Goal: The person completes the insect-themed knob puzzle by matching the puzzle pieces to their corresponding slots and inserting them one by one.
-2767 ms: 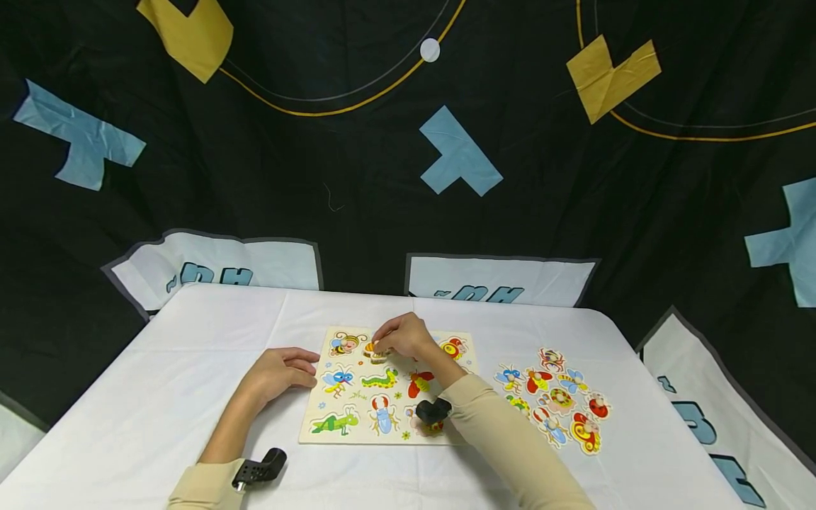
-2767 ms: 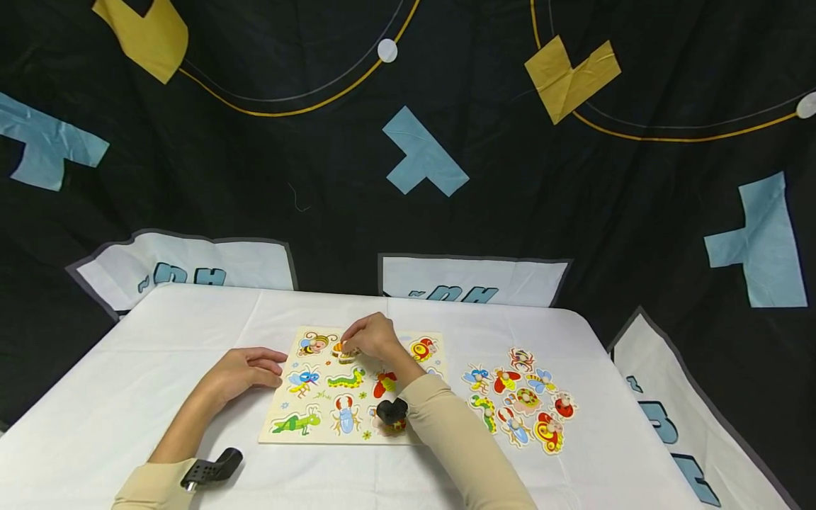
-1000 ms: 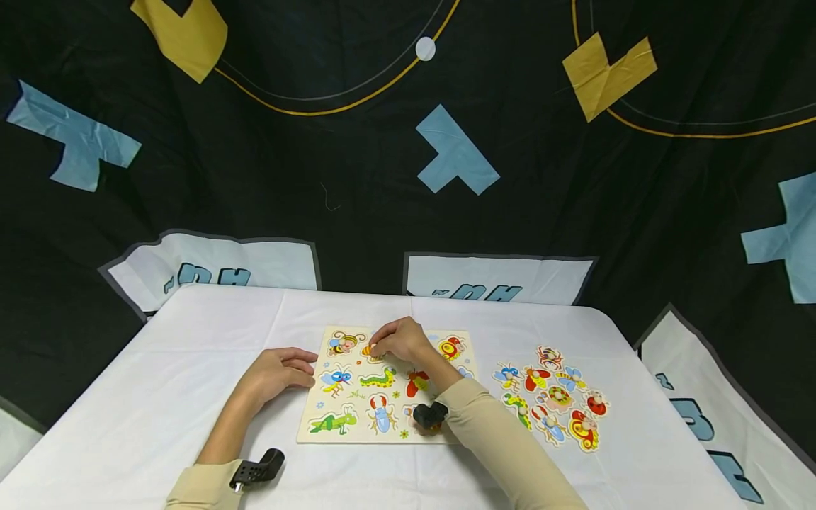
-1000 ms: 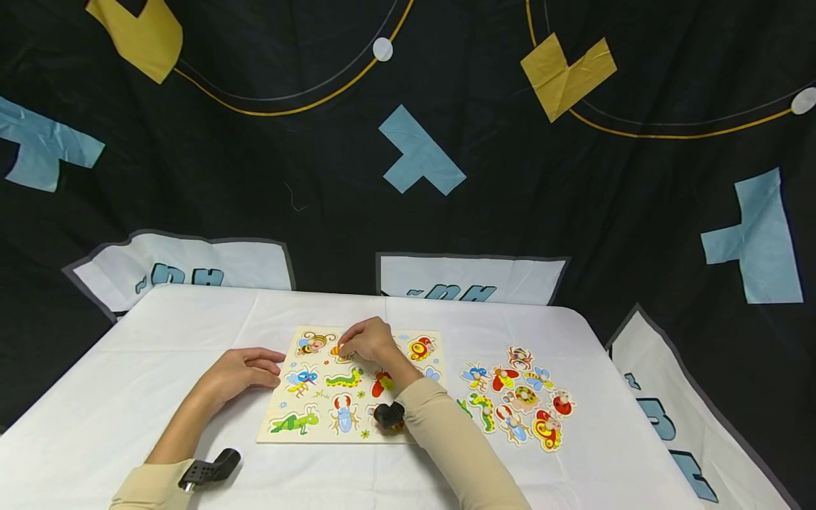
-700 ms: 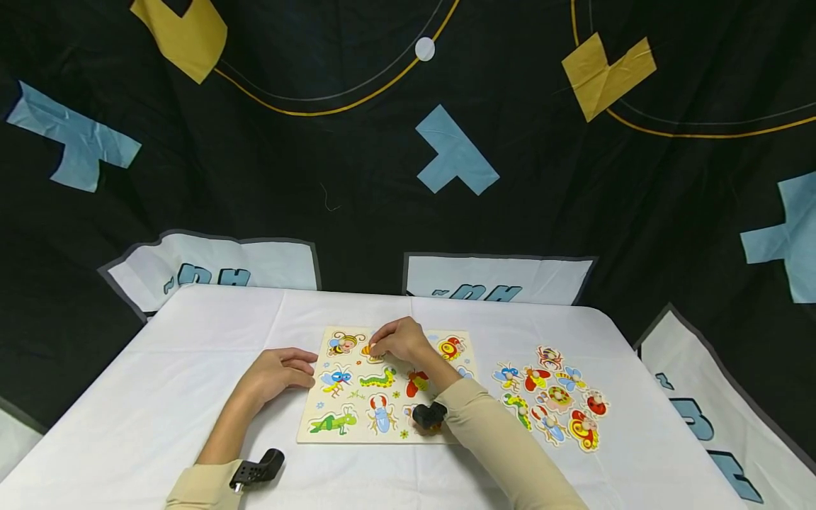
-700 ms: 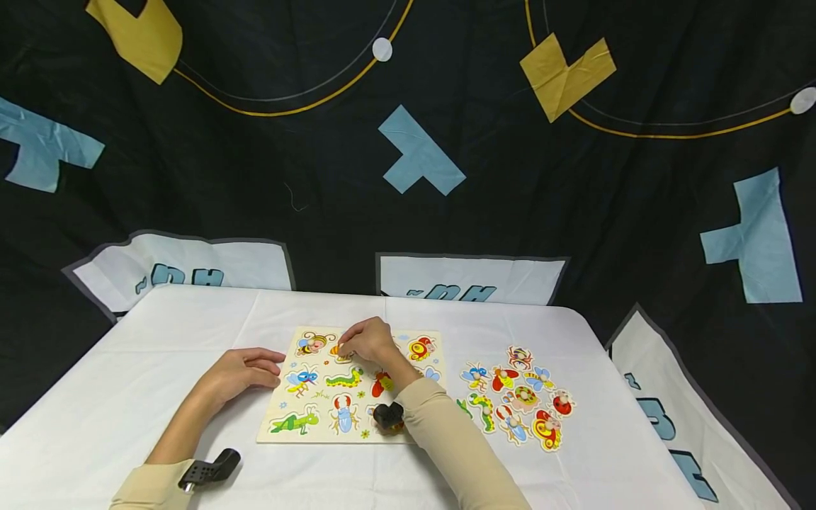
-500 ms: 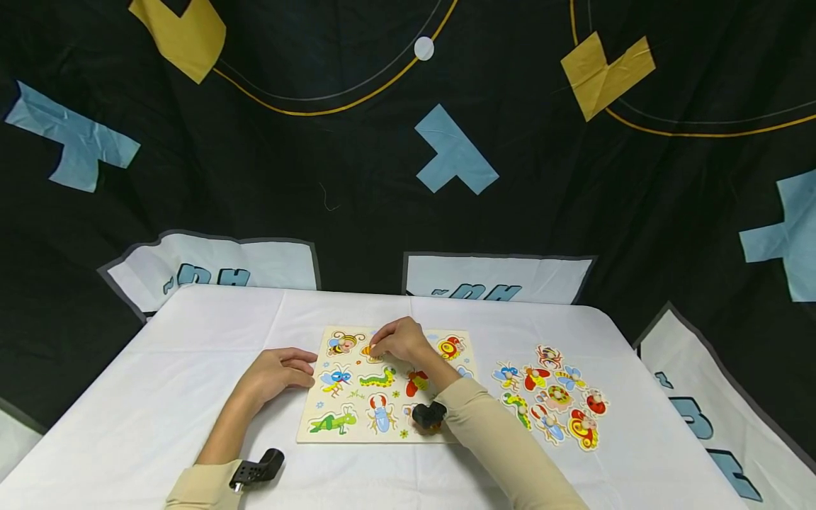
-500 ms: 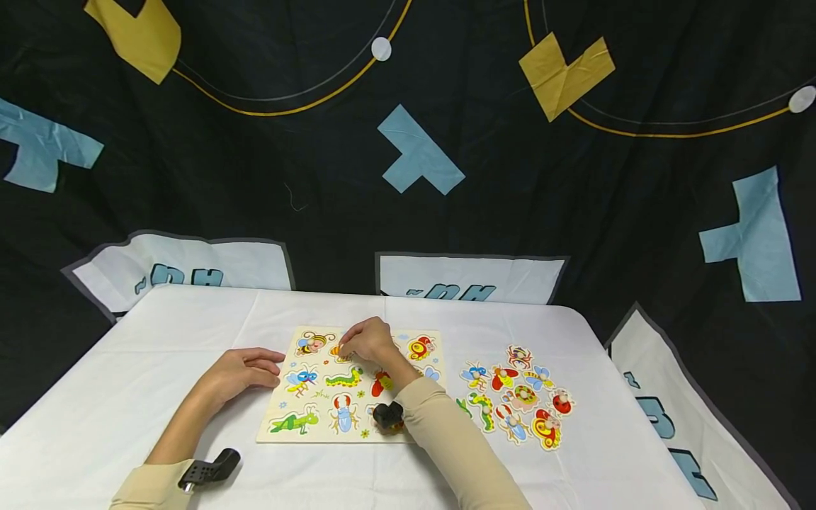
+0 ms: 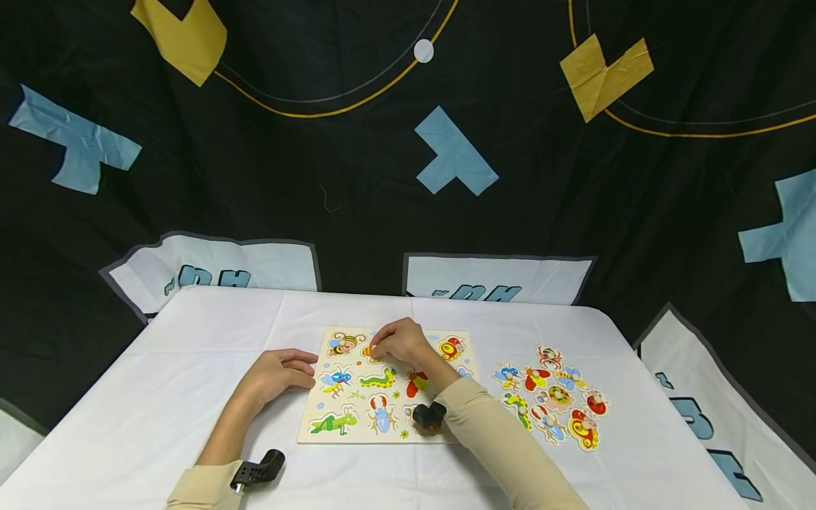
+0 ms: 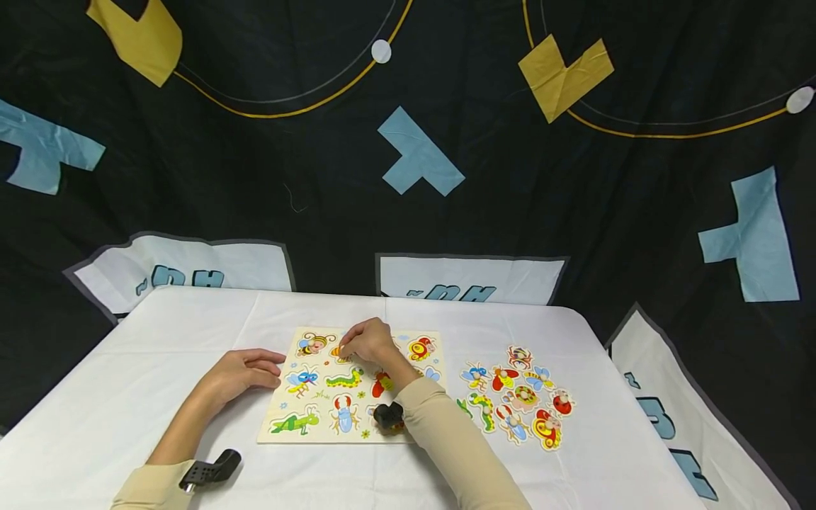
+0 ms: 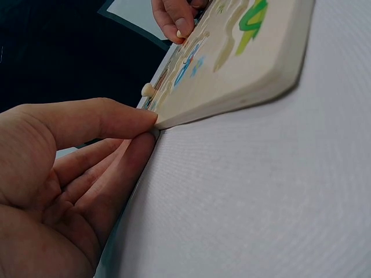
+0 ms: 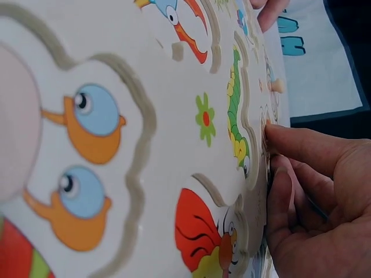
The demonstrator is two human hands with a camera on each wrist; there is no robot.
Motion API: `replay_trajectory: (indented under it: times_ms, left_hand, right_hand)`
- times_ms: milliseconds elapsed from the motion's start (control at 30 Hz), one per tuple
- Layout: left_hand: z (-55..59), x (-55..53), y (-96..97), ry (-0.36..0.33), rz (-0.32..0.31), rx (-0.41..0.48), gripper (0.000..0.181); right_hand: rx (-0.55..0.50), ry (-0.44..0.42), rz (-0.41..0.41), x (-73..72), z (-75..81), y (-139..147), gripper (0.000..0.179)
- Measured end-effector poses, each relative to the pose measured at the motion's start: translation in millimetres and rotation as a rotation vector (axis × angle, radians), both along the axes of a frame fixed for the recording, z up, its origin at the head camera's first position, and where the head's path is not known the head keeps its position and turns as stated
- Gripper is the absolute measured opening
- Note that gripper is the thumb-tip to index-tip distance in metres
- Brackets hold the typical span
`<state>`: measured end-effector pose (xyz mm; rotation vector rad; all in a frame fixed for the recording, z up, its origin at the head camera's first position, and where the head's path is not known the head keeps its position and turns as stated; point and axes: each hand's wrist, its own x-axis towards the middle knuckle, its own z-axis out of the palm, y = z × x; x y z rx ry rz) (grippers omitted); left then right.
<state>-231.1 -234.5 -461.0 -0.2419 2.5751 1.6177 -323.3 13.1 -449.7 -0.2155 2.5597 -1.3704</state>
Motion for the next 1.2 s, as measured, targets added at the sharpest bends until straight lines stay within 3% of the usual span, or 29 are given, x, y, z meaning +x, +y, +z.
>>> replay_trajectory:
  times_ms: [433,1200]
  left_hand:
    - [0.8,-0.6,3.1,0.001,-0.010,0.002,0.052]
    - [1.4,-0.9,-2.3,0.008,-0.034,-0.040,0.052]
  right_hand:
    - [-0.054,-0.046,0.014,0.4,1.8,7.8,0.014]
    - [0.054,0.034,-0.034,-1.1,28.6,51.8,0.011]
